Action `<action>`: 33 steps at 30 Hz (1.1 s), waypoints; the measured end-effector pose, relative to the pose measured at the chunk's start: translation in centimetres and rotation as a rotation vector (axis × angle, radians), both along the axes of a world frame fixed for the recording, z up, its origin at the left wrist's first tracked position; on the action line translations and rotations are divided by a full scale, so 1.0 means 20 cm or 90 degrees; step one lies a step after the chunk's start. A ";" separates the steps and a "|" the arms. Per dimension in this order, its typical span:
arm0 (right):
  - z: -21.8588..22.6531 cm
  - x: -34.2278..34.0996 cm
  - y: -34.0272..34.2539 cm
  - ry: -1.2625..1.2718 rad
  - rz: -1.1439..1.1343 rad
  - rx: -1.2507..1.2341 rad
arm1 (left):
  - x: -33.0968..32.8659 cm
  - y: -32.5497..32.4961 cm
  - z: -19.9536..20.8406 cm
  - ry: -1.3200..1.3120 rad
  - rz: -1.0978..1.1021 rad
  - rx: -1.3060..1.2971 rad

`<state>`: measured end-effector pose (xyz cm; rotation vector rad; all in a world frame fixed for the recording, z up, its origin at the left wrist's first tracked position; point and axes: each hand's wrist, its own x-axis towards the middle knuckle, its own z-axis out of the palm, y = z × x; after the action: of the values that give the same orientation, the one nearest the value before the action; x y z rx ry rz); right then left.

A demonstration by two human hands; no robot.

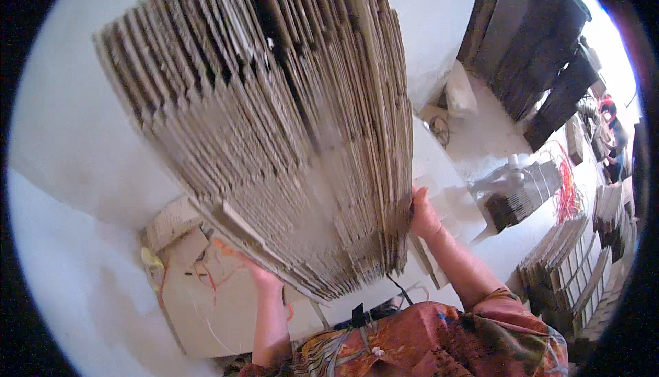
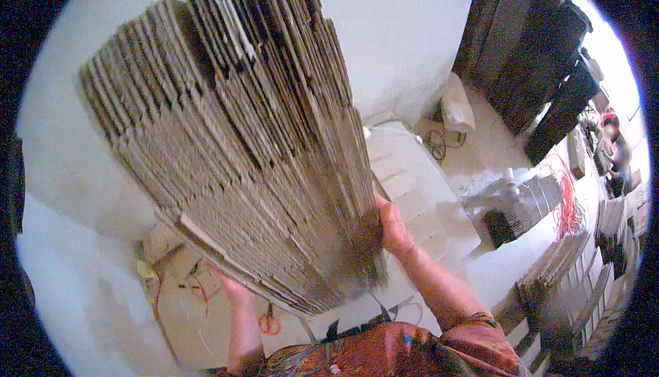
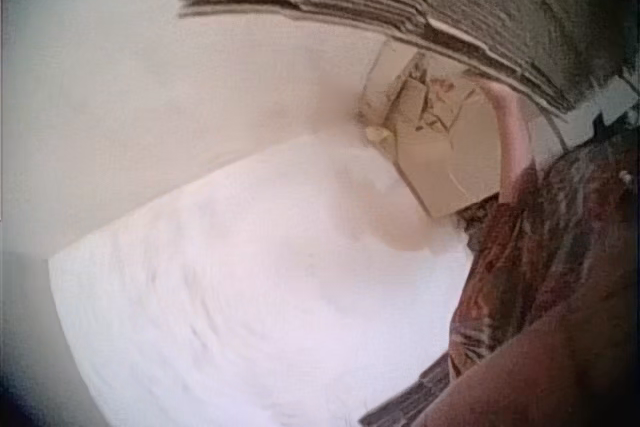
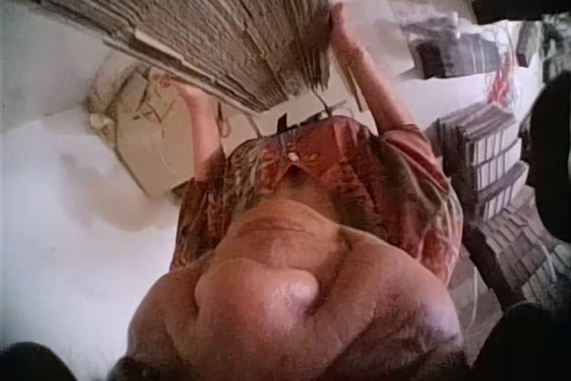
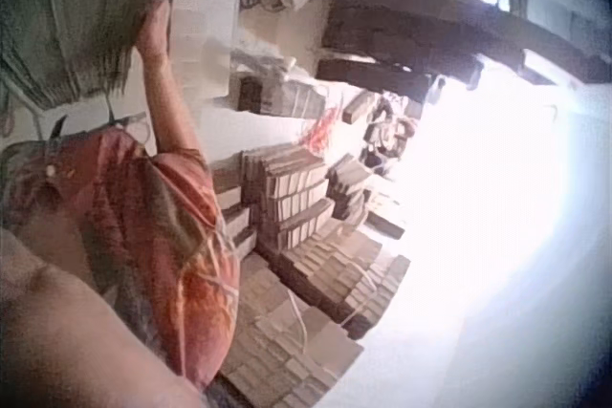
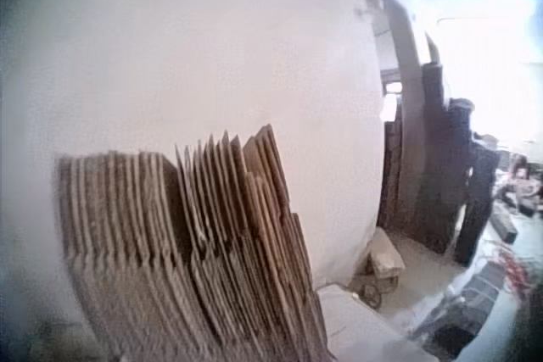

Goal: The person gathers stacks of flat cardboard pieces, aligns them, and ties them into bundles using white plastic ties. The person then moves the tied bundles to the floor and repeats the process with additional stacks.

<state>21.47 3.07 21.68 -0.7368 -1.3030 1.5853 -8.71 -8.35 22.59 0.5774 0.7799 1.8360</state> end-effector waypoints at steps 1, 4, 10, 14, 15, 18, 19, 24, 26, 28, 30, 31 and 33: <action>0.08 -0.02 -0.02 0.080 0.028 0.008 | -0.01 -0.01 0.00 -0.030 -0.021 0.032; 0.09 -0.04 -0.04 0.137 0.052 -0.075 | -0.17 -0.06 -0.32 0.052 -0.025 -0.029; -0.17 0.05 -0.09 0.072 -0.059 -0.216 | 0.01 -0.08 -0.47 0.053 -0.047 -0.151; -0.08 0.03 -0.11 0.043 -0.011 -0.189 | -0.05 -0.07 -0.51 -0.105 -0.067 -0.174; -0.15 0.07 -0.09 -0.099 -0.075 -0.017 | -0.02 -0.05 -0.49 -0.090 -0.094 -0.155; -0.32 0.11 -0.07 -0.251 -0.101 0.125 | 0.05 -0.04 -0.31 -0.060 -0.135 -0.118; -0.26 0.09 -0.06 -0.116 -0.022 -0.085 | 0.06 -0.08 -0.30 -0.055 -0.124 -0.128; -0.28 0.21 -0.10 0.174 -0.111 -0.367 | 0.15 -0.08 -0.20 0.134 -0.076 -0.233; -0.33 0.24 -0.10 0.225 -0.135 -0.383 | 0.18 -0.06 -0.21 0.401 -0.087 -0.247; -0.37 0.31 -0.07 0.265 -0.165 -0.387 | 0.25 0.02 -0.23 0.520 -0.081 -0.218; -0.34 0.30 -0.11 0.017 -0.125 -0.103 | 0.26 0.05 -0.31 0.518 -0.065 -0.152; -0.32 0.31 -0.09 -0.056 -0.106 -0.026 | 0.28 0.08 -0.27 0.499 -0.061 -0.120; -0.26 0.35 -0.02 -0.056 -0.077 -0.006 | 0.34 0.11 -0.14 0.344 -0.041 -0.094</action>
<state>28.50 2.60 16.44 -0.8828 -1.2908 1.4774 -1.98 -6.25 19.76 1.0083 1.2256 1.5586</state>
